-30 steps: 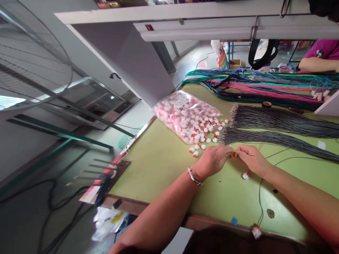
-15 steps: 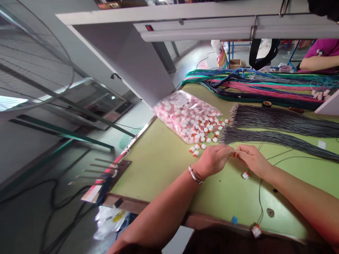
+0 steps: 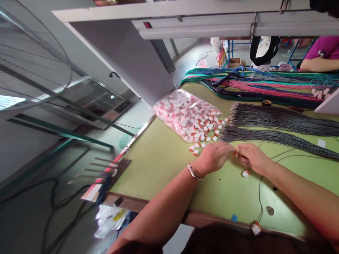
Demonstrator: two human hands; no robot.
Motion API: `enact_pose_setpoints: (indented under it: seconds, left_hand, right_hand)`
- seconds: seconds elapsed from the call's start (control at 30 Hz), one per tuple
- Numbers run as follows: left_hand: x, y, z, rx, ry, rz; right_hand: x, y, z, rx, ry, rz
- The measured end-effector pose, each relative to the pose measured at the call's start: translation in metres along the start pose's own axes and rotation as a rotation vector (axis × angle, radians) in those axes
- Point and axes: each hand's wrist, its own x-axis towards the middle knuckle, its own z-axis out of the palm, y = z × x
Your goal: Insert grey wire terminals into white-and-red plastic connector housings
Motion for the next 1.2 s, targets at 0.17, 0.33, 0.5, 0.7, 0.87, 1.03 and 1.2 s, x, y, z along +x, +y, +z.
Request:
enact_pose_setpoints:
  seconds: [0.17,0.33,0.5,0.7,0.87,1.03,1.2]
  left_hand:
    - [0.004,0.004,0.003,-0.315,0.136,-0.273]
    - [0.007,0.010,0.007,-0.371,0.078,-0.388]
    - [0.007,0.009,0.012,-0.655,0.118,-0.757]
    - [0.008,0.006,0.011,-1.146,0.153,-0.998]
    - [0.007,0.005,0.012,-1.275,0.116,-1.052]
    - [0.006,0.004,0.014,-1.332,0.081,-1.079]
    - [0.004,0.003,0.017,-1.352,0.099,-1.113]
  right_hand:
    - [0.004,0.002,-0.004,-0.215,0.171,-0.193]
    - [0.004,0.003,-0.004,-0.361,0.198,-0.296]
    - [0.003,0.006,-0.004,-0.550,0.340,-0.382]
    - [-0.003,0.009,-0.008,-1.175,0.454,-0.787]
    - [-0.007,0.005,-0.009,-1.391,0.478,-0.864]
    - [-0.003,0.004,-0.009,-1.488,0.491,-0.896]
    - [0.001,0.002,-0.006,-1.293,0.454,-0.754]
